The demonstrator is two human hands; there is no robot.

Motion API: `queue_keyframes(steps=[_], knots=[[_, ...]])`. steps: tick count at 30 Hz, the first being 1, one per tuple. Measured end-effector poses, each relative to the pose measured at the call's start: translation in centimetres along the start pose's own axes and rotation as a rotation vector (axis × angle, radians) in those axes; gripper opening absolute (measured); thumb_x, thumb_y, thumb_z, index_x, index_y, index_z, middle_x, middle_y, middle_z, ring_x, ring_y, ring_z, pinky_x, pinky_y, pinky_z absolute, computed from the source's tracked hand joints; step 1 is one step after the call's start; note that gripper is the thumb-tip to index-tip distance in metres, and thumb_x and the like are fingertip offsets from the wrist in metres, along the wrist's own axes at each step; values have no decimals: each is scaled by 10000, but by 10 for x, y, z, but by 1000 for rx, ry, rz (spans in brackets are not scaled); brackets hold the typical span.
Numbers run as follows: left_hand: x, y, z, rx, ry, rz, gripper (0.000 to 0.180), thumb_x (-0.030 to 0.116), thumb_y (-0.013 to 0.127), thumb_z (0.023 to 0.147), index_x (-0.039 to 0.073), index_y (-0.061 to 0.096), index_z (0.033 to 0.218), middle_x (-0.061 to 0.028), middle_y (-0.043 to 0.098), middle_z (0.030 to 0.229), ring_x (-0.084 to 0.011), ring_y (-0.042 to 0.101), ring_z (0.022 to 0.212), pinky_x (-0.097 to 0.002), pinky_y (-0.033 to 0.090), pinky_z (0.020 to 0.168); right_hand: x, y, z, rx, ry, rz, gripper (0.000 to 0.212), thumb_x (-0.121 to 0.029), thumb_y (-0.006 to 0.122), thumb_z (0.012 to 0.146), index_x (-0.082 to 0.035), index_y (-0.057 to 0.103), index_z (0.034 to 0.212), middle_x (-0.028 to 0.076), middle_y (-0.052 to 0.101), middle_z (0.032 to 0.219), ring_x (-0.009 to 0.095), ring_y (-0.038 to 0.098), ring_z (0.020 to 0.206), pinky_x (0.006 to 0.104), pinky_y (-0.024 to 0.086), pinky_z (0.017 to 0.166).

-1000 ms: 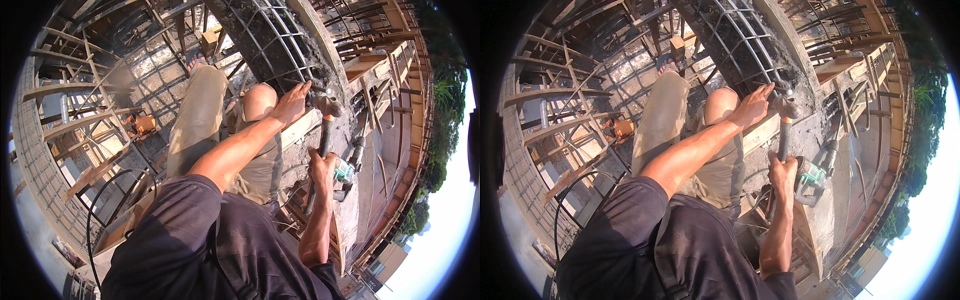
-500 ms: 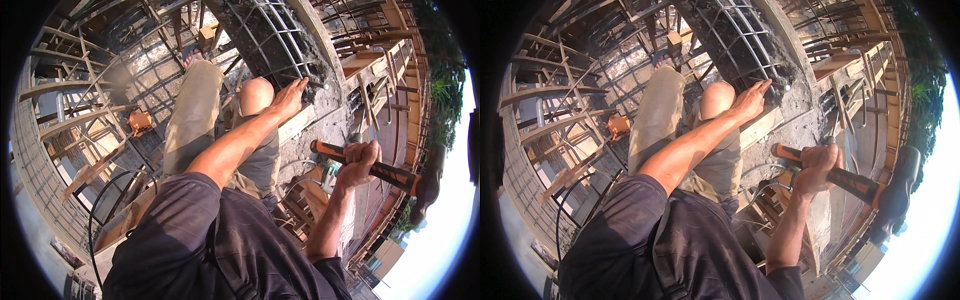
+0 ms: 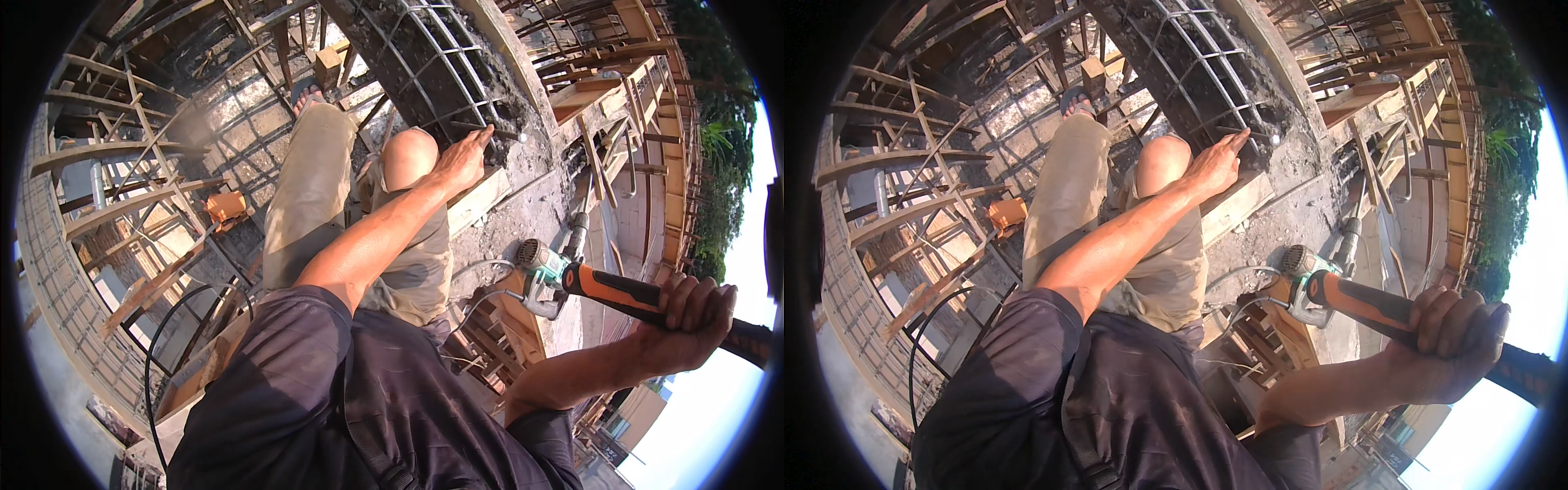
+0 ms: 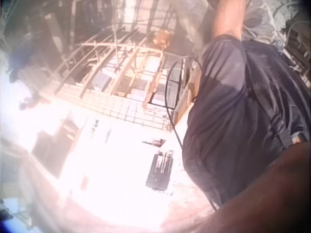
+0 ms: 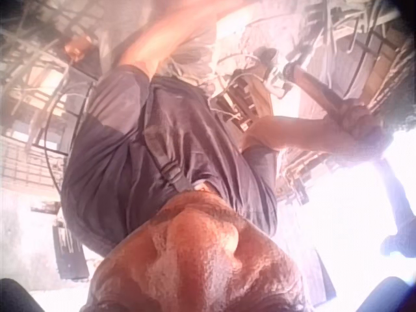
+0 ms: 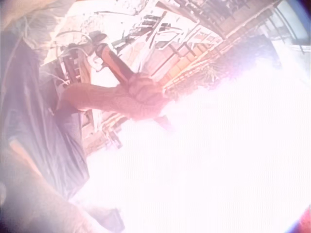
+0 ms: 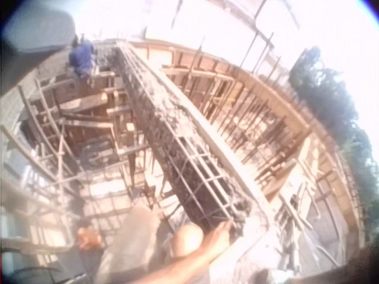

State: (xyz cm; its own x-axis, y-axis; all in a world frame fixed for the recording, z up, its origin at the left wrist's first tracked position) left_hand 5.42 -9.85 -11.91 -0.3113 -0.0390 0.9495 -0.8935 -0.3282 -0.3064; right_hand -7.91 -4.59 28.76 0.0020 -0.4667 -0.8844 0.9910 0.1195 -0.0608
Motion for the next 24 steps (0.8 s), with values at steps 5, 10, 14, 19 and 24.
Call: queue_keyframes(steps=[5,10,14,19,24], knots=[[-2,6,1,-4,-5,-23,648,19,506,886,86,339,1508,-204,497,1380,-406,585,1136,-433,516,948,108,-15,-45,101,46,-1,356,-169,478,981,-116,359,649,-33,301,520,89,310,428,289,310,451],[-11,10,11,-24,-123,-1,683,48,532,889,92,296,1528,-208,490,1391,-398,552,1195,-423,485,1004,254,-36,-147,-173,1099,-480,284,-184,679,892,-110,457,730,-33,413,556,75,358,419,259,310,390],[-18,11,2,28,-21,94,690,96,579,887,71,299,1517,-207,473,1410,-412,543,1206,-429,478,1018,184,-16,-119,-108,913,-444,305,-176,692,890,-117,458,704,-41,407,540,57,366,421,249,302,382],[-5,1,-4,-18,-62,93,543,53,568,840,-9,486,1373,-241,589,1243,-418,603,1110,-449,514,941,60,-34,-35,84,243,-24,343,-116,556,988,-126,392,687,-65,262,516,42,269,378,233,240,361],[-11,3,-12,-84,-89,277,336,6,539,779,-37,664,1088,-244,672,1011,-395,656,959,-464,535,851,89,-14,-35,103,-4,37,397,-246,436,1032,-127,315,673,-35,252,518,89,257,427,280,295,413]])
Point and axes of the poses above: each hand's wrist, its own z-axis towards the middle knuckle, its own y-axis out of the palm, x = y × z, the point moved 8 cm from there along z, towards the middle knuckle
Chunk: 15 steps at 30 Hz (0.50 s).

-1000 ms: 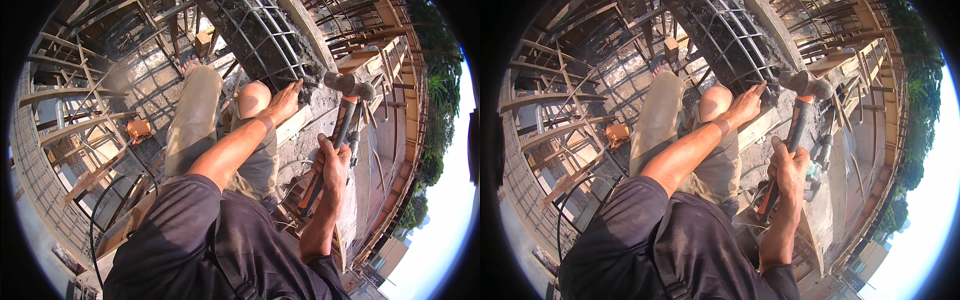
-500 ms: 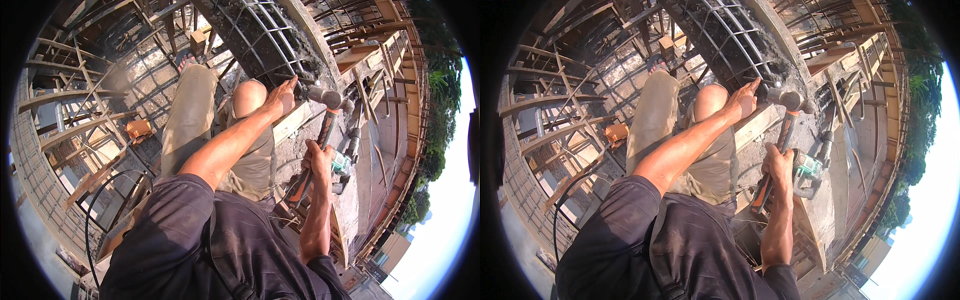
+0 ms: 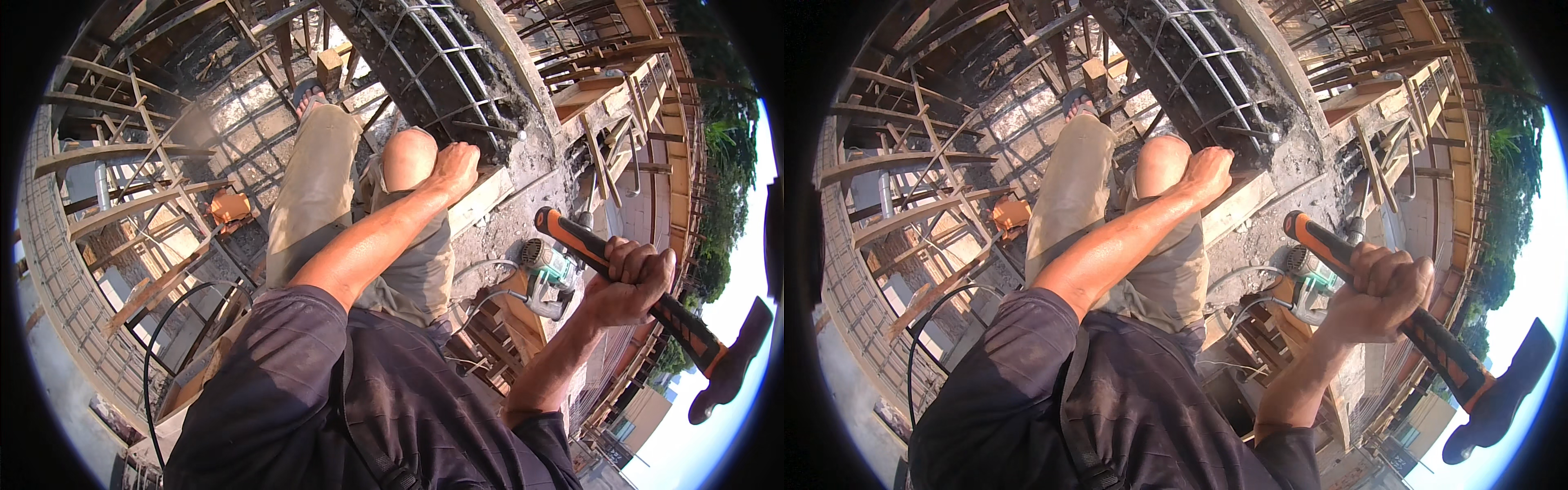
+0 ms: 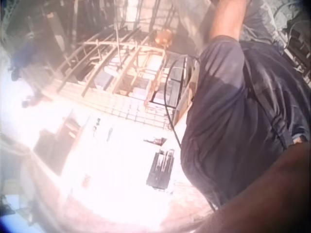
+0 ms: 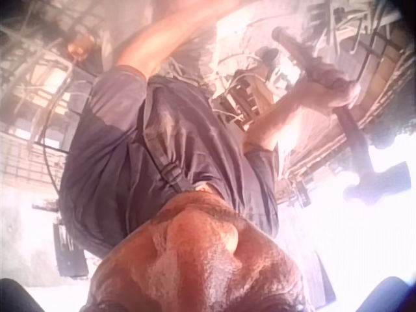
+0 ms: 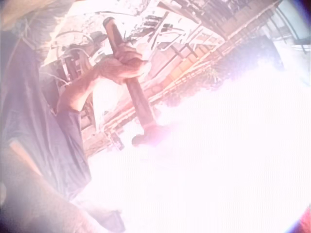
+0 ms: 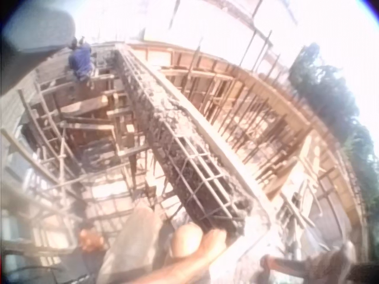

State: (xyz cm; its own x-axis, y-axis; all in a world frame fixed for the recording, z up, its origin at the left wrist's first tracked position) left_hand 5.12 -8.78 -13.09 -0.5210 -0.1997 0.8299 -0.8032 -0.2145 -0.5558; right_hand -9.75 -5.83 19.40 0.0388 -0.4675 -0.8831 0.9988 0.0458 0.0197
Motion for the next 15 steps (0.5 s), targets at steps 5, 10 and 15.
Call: queue_keyframes(steps=[5,10,15], knots=[[-24,-41,9,727,-89,-594,526,-128,547,799,36,521,1298,-185,646,1096,-263,662,976,-322,528,859,189,-50,-101,-457,697,-948,326,-219,665,917,-74,506,673,-32,460,537,78,425,424,269,331,401],[-116,-138,-2,967,-185,-759,406,-21,561,890,-7,521,1294,-171,626,1137,-231,639,1030,-317,516,884,126,-5,-113,-346,969,-523,298,-239,692,877,-45,539,710,-45,457,553,56,415,456,256,321,418],[-208,-220,-43,819,-383,-612,389,90,635,898,61,578,1281,-114,644,1139,-211,650,985,-333,535,845,18,3,-34,-97,428,-191,317,-92,613,954,-84,464,675,-43,385,524,40,336,418,227,260,375]])
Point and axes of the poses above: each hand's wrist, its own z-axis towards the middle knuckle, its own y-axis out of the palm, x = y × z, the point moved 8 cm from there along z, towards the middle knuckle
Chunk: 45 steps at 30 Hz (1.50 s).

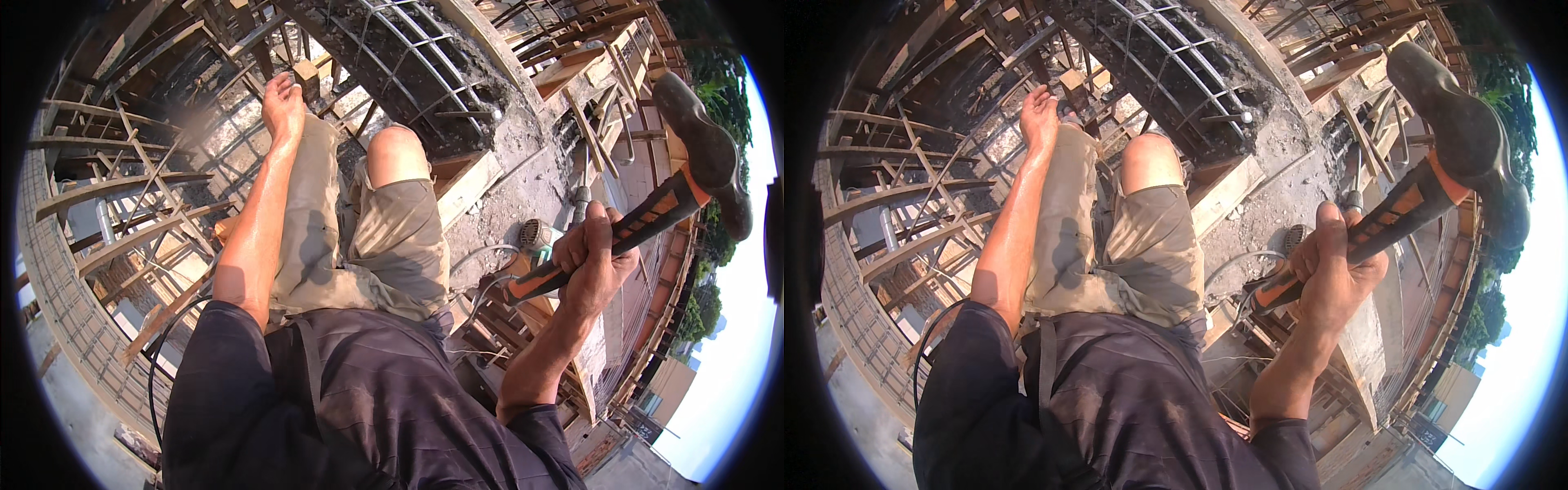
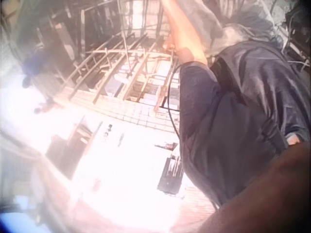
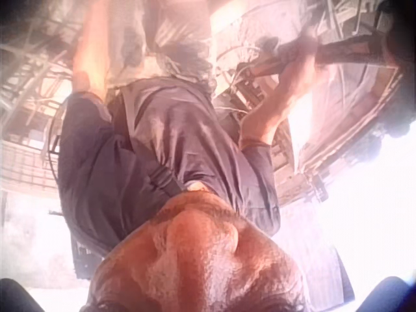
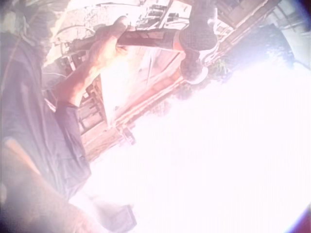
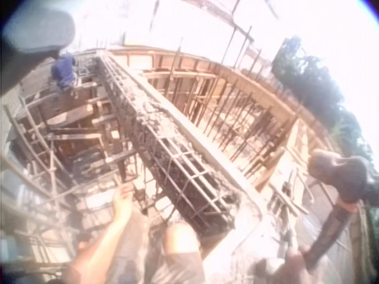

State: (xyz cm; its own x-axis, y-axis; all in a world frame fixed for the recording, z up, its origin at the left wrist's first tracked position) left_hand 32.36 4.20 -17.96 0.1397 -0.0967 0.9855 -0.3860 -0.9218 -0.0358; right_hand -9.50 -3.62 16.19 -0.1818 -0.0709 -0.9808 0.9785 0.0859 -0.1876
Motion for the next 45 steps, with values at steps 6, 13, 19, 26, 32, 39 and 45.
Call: queue_keyframes(steps=[6,13,19,26,32,39,45], knots=[[15,-49,-20,-44,184,534,384,214,636,892,94,622,1257,-129,663,1175,-266,640,1079,-393,504,920,127,-4,21,14,-53,-285,334,-191,590,963,-78,451,682,-41,381,534,69,340,420,267,307,406],[38,-6,-70,-297,324,820,377,264,648,868,98,644,1206,-138,621,1249,-334,578,1183,-430,456,1015,130,27,5,-194,415,-506,280,-191,704,882,-89,518,700,-31,457,542,55,394,420,243,305,392],[30,-17,-59,-286,303,795,366,292,639,872,121,655,1195,-126,623,1247,-331,587,1170,-426,472,986,-87,12,18,-88,-280,192,371,-135,543,988,-122,431,634,-60,277,494,31,238,386,232,233,379],[40,-18,-54,-286,225,816,370,327,618,885,117,664,1186,-109,627,1250,-328,592,1163,-427,472,982,150,-7,21,-109,234,-356,284,-182,632,908,-71,482,693,-47,389,535,87,355,429,292,322,428],[31,-23,-55,-267,283,845,364,320,624,885,110,670,1179,-104,630,1262,-322,595,1170,-422,460,1007,136,35,-21,-254,572,-321,272,-168,676,895,-87,496,708,-48,429,536,54,375,416,252,295,388],[34,-28,-53,-266,242,817,355,328,640,874,118,682,1156,-96,642,1237,-318,609,1139,-407,476,977,-111,11,14,-68,-366,160,386,-190,470,1015,-146,374,643,-59,244,498,51,259,376,228,260,372],[39,-24,-52,-268,250,817,351,331,632,875,119,684,1149,-98,645,1223,-323,618,1114,-409,479,966,73,8,18,58,-41,-63,330,-179,590,936,-85,436,659,-35,365,525,77,329,430,282,299,430]])
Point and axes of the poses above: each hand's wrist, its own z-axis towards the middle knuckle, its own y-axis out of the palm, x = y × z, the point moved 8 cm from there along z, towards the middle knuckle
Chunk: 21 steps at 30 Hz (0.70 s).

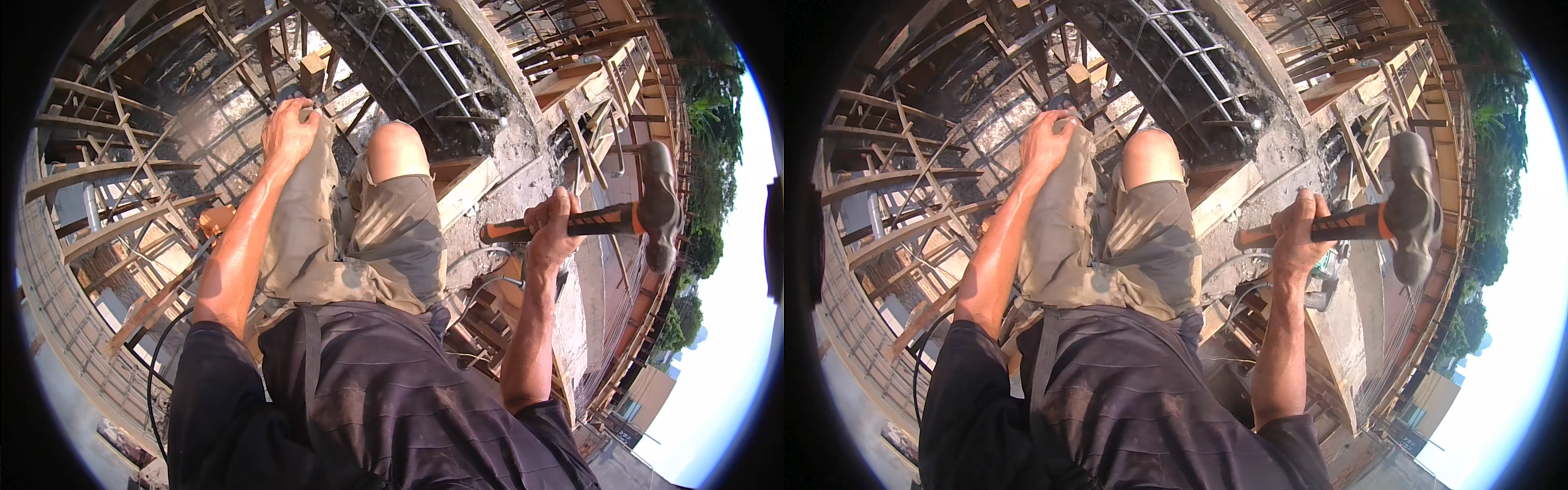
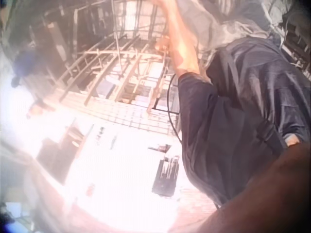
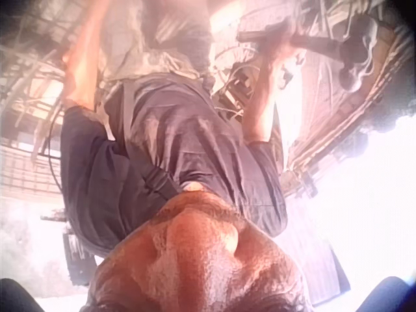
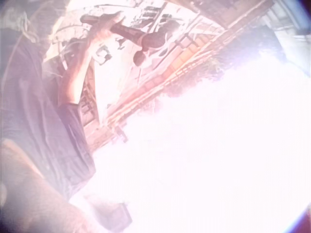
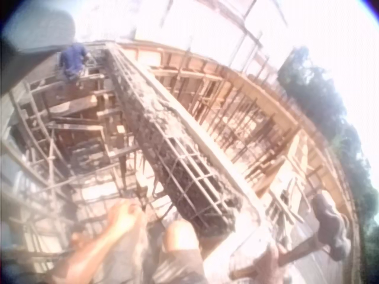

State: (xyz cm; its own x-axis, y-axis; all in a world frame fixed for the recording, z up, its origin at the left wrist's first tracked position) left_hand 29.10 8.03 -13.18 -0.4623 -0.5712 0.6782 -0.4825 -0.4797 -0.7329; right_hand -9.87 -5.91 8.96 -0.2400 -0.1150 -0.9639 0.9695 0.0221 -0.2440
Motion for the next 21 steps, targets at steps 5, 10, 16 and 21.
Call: queue_keyframes(steps=[5,10,16,21], knots=[[5,7,-4,-2,41,59,350,324,629,877,107,685,1146,-119,637,1248,-315,596,1161,-425,430,1022,122,2,-52,-334,674,-398,277,-144,661,866,-106,463,676,-45,426,531,64,373,400,259,296,373],[-2,11,1,-11,25,6,361,330,630,876,108,685,1155,-116,636,1252,-310,585,1182,-433,406,1049,8,15,-46,-241,515,-195,269,-150,692,889,-107,475,736,-48,410,550,41,347,413,232,289,374],[-2,4,-3,-15,-4,1,352,327,634,872,111,692,1144,-111,642,1240,-322,598,1155,-412,447,1011,-107,-3,13,-111,-190,261,325,-120,581,971,-90,431,684,-37,356,508,46,273,403,250,265,384],[5,3,4,-24,8,-3,354,340,625,877,116,691,1143,-105,642,1240,-314,598,1158,-415,426,1028,118,-9,6,-288,453,-590,301,-223,629,865,-3,545,678,8,492,535,110,469,479,308,369,451]])
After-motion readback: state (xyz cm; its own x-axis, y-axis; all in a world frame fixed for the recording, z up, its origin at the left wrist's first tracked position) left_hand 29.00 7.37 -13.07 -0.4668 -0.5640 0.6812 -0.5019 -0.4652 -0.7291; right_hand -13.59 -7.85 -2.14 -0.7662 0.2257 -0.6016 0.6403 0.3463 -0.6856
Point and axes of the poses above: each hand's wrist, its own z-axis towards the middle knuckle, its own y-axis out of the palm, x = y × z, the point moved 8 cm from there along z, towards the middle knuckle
